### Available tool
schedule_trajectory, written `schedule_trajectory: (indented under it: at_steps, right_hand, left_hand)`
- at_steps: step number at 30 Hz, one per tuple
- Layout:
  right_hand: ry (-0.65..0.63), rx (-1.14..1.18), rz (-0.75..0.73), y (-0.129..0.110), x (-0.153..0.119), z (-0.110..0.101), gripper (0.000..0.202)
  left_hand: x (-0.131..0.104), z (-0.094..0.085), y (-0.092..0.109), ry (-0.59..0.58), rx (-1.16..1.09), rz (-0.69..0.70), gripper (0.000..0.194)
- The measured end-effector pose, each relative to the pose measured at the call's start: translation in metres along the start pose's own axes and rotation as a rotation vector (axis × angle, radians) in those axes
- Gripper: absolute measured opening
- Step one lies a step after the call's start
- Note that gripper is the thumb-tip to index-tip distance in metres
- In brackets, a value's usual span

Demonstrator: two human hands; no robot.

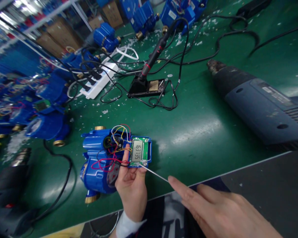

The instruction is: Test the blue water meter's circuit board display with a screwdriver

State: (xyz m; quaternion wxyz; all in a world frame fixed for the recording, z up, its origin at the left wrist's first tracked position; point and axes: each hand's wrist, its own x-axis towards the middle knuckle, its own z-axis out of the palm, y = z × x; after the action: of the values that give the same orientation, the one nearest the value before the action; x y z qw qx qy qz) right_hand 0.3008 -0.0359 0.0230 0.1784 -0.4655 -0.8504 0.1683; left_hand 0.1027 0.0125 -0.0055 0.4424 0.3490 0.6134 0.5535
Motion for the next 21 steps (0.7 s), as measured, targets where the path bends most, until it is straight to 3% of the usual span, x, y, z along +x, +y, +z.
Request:
schedule_trajectory:
  at_steps: [7, 21]
  right_hand:
    - [-0.006, -0.063, -0.055, 0.006, -0.006, 0.013, 0.056]
    - [0.047, -0.089, -0.141, 0.013, 0.004, 0.016, 0.047]
  left_hand:
    - [0.001, 0.002, 0.002, 0.035, 0.003, 0.003, 0.07]
    - [0.002, 0.004, 0.005, 0.036, -0.006, 0.017, 0.064]
